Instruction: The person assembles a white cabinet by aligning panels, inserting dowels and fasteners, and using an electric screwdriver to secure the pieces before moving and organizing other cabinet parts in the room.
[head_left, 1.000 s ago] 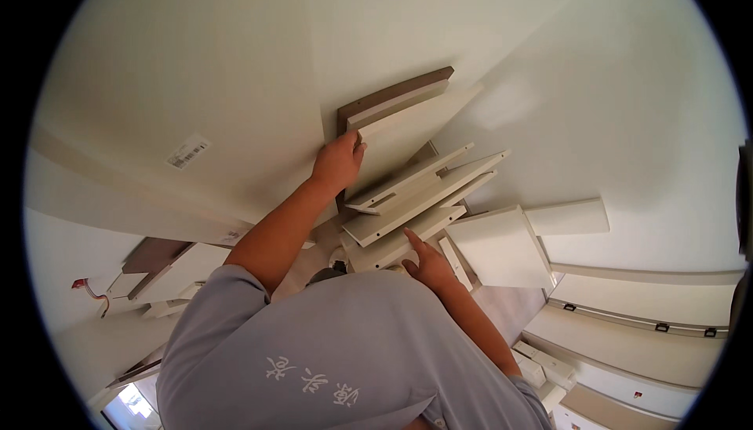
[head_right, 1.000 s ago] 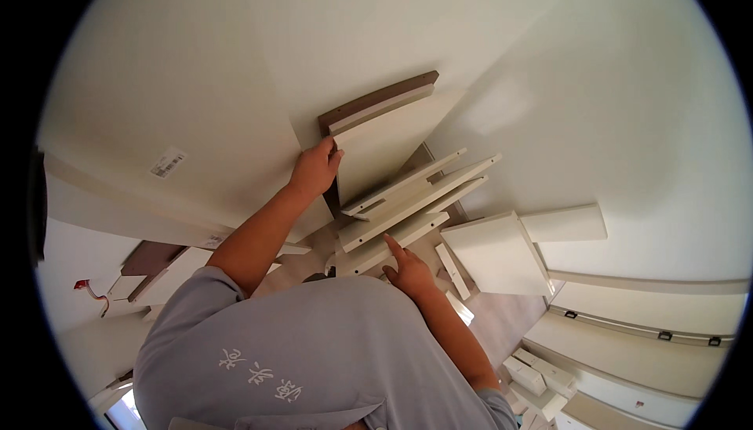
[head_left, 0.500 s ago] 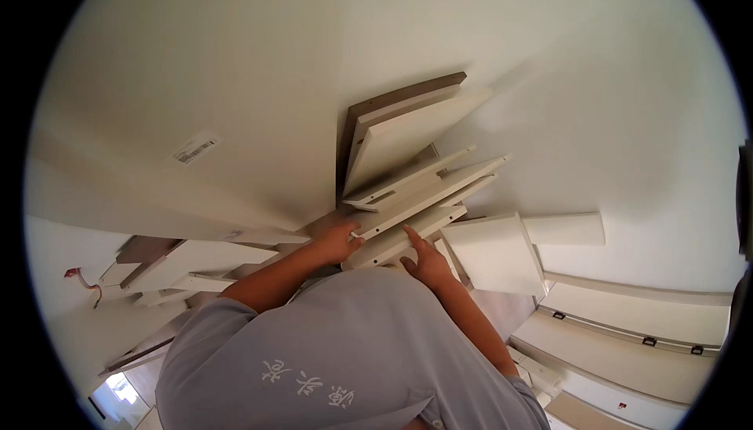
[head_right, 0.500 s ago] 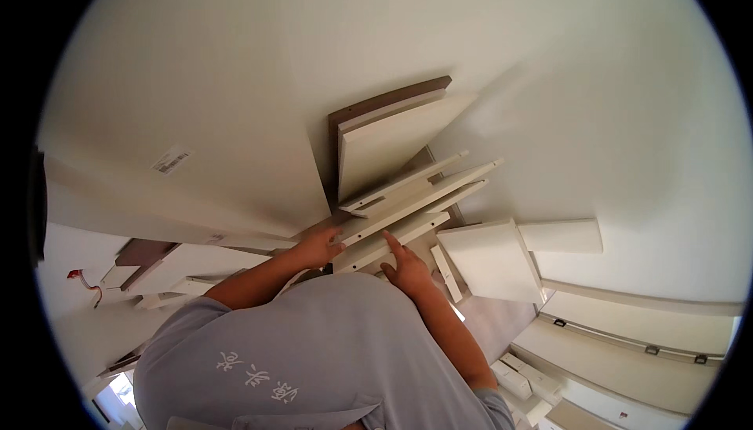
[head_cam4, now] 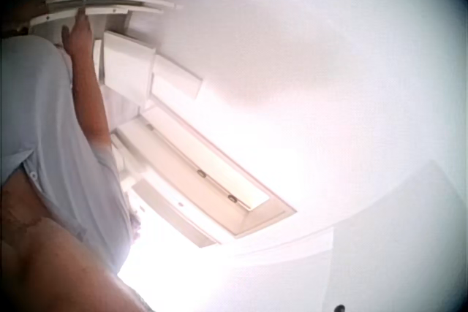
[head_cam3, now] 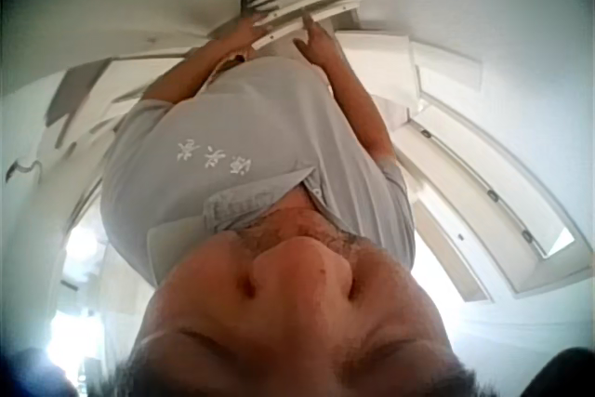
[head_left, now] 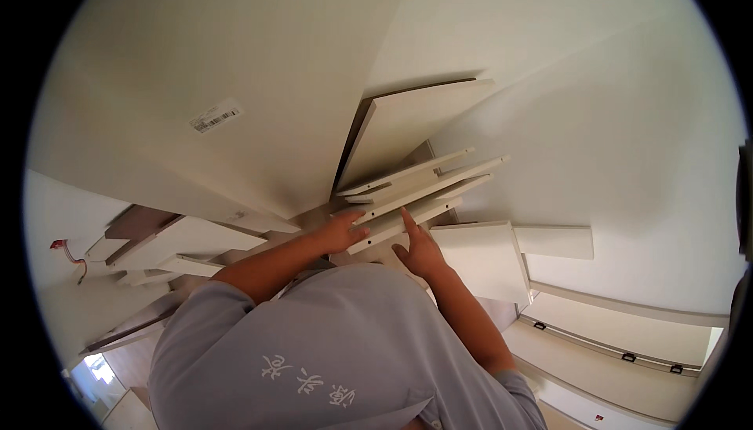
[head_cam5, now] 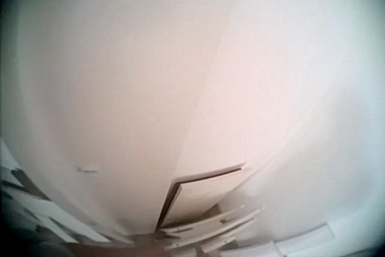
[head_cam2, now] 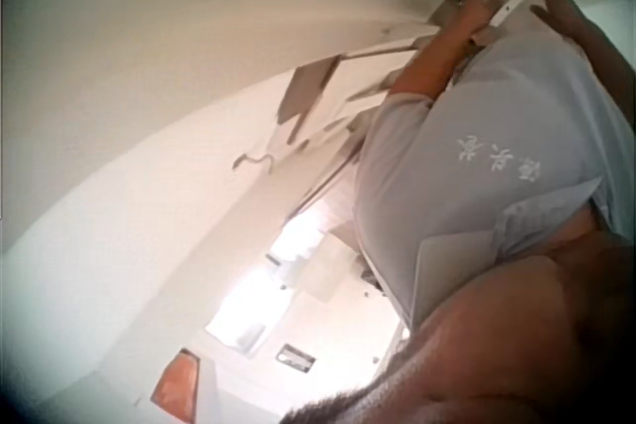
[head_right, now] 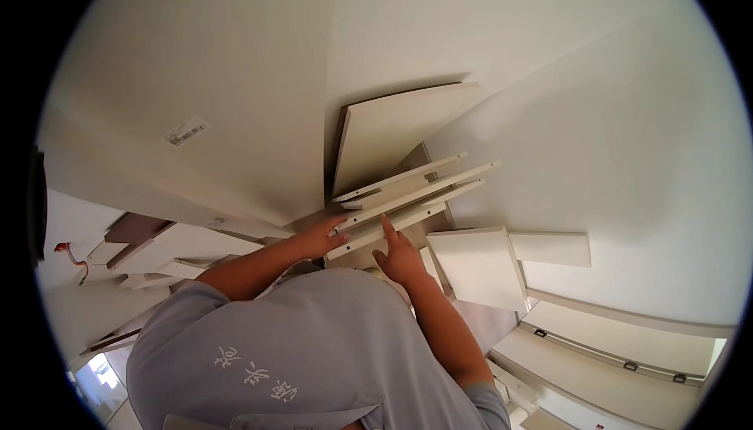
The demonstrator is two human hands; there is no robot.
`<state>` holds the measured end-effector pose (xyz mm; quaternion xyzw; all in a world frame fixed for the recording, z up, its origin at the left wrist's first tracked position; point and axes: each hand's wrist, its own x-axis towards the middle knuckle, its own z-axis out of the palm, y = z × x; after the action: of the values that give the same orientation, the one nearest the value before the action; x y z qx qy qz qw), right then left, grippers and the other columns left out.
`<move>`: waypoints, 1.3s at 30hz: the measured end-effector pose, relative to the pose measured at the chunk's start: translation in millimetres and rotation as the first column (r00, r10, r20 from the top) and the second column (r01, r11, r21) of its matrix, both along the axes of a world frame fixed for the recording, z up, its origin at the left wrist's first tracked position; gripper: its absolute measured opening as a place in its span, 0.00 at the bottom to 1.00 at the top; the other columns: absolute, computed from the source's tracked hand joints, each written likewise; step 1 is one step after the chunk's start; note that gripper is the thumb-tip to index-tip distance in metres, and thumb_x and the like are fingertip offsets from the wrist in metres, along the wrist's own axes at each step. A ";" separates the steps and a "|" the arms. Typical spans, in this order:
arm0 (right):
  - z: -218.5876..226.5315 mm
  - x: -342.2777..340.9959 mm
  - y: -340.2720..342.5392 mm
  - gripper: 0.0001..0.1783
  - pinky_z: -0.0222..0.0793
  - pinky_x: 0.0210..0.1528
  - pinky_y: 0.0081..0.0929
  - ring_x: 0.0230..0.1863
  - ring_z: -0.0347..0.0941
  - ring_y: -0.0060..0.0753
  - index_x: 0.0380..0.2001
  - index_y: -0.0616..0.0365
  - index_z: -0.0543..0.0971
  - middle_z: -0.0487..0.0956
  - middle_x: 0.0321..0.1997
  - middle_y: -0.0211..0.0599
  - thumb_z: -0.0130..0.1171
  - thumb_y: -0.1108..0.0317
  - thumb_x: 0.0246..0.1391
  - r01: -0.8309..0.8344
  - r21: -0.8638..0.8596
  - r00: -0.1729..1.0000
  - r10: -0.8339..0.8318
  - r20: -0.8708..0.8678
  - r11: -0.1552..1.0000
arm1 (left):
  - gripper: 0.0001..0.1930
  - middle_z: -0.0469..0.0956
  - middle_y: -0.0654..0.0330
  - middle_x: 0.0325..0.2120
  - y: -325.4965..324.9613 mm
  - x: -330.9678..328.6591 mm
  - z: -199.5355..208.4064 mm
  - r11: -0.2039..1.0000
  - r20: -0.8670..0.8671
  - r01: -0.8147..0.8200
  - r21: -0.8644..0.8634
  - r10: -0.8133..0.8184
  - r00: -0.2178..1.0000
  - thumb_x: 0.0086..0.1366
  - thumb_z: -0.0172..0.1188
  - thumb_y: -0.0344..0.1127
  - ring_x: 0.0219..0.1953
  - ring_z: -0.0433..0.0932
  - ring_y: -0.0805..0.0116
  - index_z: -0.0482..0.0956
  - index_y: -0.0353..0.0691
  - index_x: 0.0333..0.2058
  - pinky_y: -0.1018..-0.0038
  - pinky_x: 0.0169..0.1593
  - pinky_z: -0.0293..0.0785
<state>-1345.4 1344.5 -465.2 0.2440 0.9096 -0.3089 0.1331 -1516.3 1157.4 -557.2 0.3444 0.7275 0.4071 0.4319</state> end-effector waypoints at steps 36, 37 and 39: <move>-32.5 -86.2 38.1 0.59 0.72 0.62 0.41 0.63 0.75 0.51 0.79 0.42 0.38 0.75 0.64 0.56 0.65 0.73 0.55 -0.099 0.126 0.995 0.102 -0.017 0.987 | 0.28 0.80 0.61 0.45 8.7 -15.8 -52.8 0.640 0.502 -0.738 0.216 0.575 0.646 0.75 0.54 0.55 0.47 0.76 0.70 0.75 0.41 0.62 0.71 0.52 0.73; -35.0 -74.3 47.1 0.59 0.73 0.61 0.41 0.62 0.76 0.50 0.79 0.42 0.38 0.75 0.64 0.55 0.65 0.74 0.55 -0.096 0.139 0.992 0.106 -0.070 0.986 | 0.27 0.80 0.62 0.46 10.1 -1.2 -57.1 0.591 0.485 -0.762 0.265 0.601 0.635 0.75 0.54 0.54 0.51 0.76 0.71 0.74 0.41 0.63 0.71 0.55 0.72; -43.7 -63.9 32.5 0.58 0.74 0.59 0.39 0.59 0.77 0.48 0.79 0.43 0.41 0.75 0.63 0.53 0.64 0.75 0.54 -0.044 0.017 0.987 0.046 -0.155 0.999 | 0.27 0.81 0.54 0.48 -35.6 12.6 -76.0 0.726 0.249 -0.659 0.195 0.613 0.749 0.75 0.53 0.56 0.52 0.77 0.62 0.76 0.41 0.59 0.64 0.56 0.72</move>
<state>-1409.3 1377.0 -509.0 0.1994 0.9245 -0.3180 0.0670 -1503.7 1121.8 -633.2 0.0933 0.6996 0.6534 0.2736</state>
